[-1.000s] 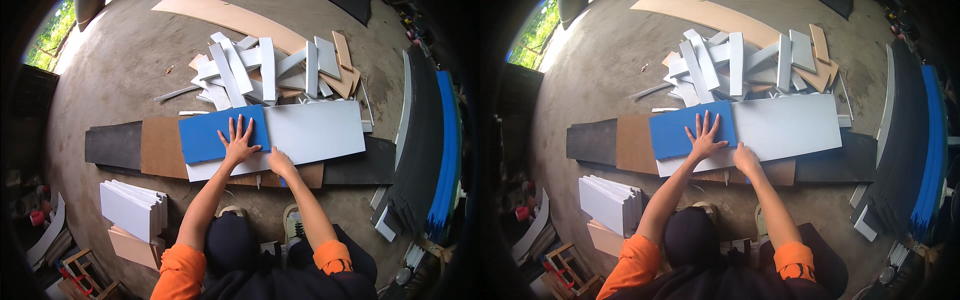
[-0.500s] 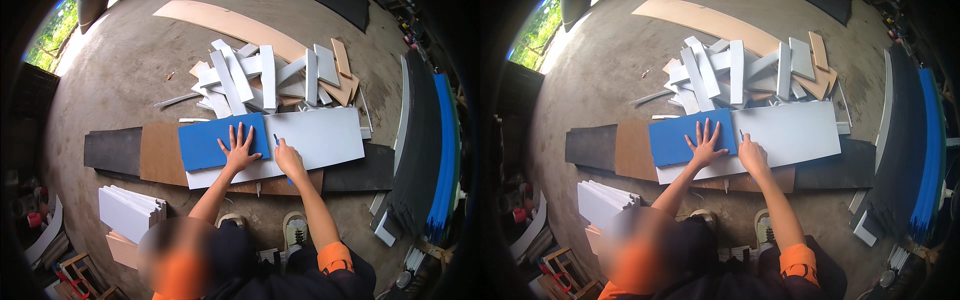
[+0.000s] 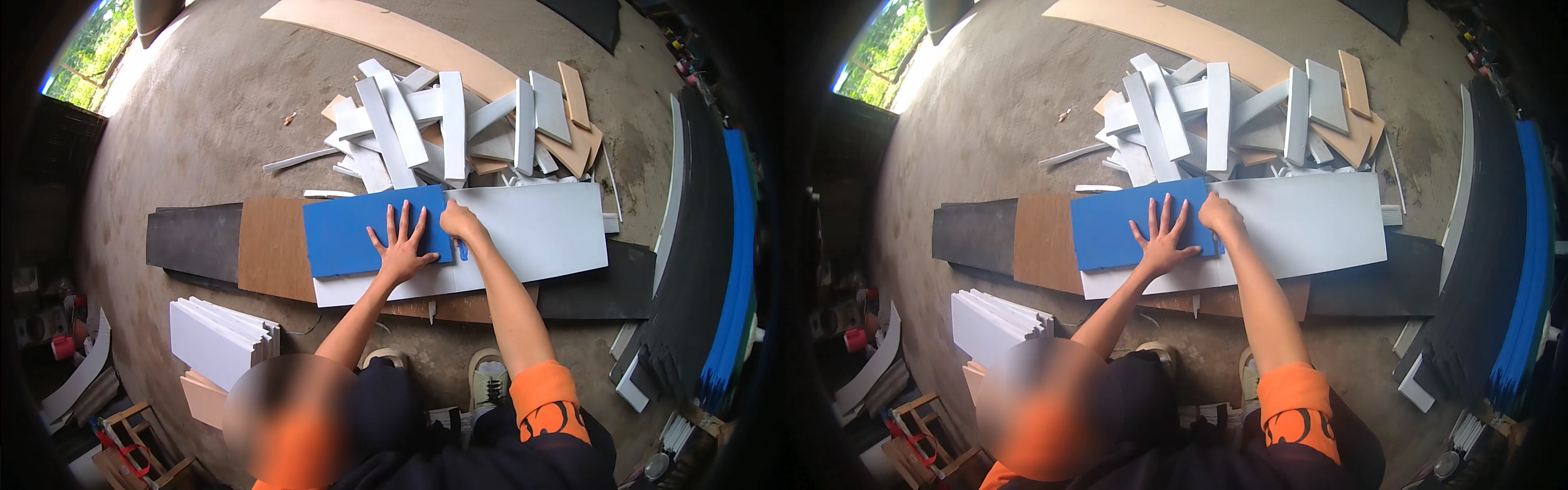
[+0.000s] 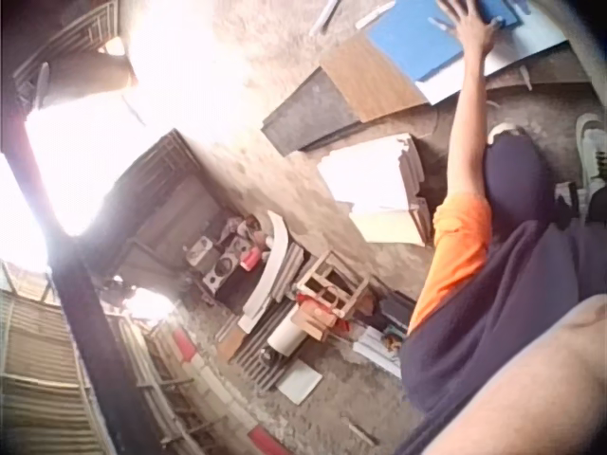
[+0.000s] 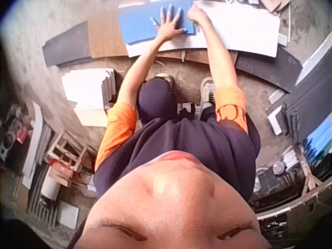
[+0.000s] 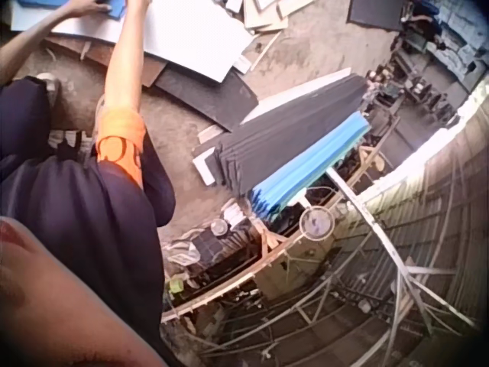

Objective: The person sits on the floor and uses a utility knife to cut white foam sheets, using a blue sheet as a template for sizing. They repeatedly align the template, score the foam, and separate the cut pieces, stacking the finished white sheets to the side.

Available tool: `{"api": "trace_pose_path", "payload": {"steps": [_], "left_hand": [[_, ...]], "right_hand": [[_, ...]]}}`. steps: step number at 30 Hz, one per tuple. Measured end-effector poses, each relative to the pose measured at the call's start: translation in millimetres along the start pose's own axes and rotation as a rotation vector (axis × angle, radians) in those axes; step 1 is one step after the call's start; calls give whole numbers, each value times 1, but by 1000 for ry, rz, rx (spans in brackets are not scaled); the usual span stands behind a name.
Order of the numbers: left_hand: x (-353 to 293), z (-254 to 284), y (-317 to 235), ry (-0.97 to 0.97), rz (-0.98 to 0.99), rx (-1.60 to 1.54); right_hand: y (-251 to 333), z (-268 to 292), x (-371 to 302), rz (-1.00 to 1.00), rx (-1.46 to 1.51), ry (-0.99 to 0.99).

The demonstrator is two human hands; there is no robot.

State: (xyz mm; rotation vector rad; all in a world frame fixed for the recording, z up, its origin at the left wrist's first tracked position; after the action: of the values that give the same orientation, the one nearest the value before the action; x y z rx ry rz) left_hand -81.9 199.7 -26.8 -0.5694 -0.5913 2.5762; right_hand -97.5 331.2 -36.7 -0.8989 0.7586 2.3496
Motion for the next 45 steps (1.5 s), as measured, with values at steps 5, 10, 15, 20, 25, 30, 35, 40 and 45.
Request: {"api": "trace_pose_path", "payload": {"steps": [5, 10, 15, 20, 25, 30, 35, 40, 45], "left_hand": [[1, -1, 4, 2, 15, 20], [4, 0, 3, -2, 12, -2], [2, 2, -8, -155, 85, 29], [-10, 20, -21, -255, 168, 85], [-29, 49, 53, -306, 205, 122], [-54, 82, 141, -274, 302, 117], [-41, 108, 199, -103, 299, 81], [-13, 141, 113, -474, -27, 177], [28, 72, -25, -153, -492, 36]], "right_hand": [[-51, -61, -58, -25, -48, 35], [-81, -94, -124, -7, -22, -23], [-80, -73, -147, 46, 20, -42], [-82, -55, -158, 10, -20, 48], [-91, -38, -158, 19, 149, -49], [-115, 3, -123, 29, 350, -317], [-119, 9, -95, 99, 352, -442], [-128, 18, -86, 140, 272, -587], [-123, 17, -84, 106, 227, -636]]}}
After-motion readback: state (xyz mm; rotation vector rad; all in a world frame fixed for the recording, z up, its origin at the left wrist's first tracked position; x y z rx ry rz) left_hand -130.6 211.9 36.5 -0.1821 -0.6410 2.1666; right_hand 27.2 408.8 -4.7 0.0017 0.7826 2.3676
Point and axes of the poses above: each hand's wrist, its own x-axis towards the middle knuckle, its own z-axis out of the back of the hand, y = z × x, the point moved 9 cm from there along x, towards the middle knuckle, and after that the axes turned 4 degrees about -x, right-handed, at the moved point
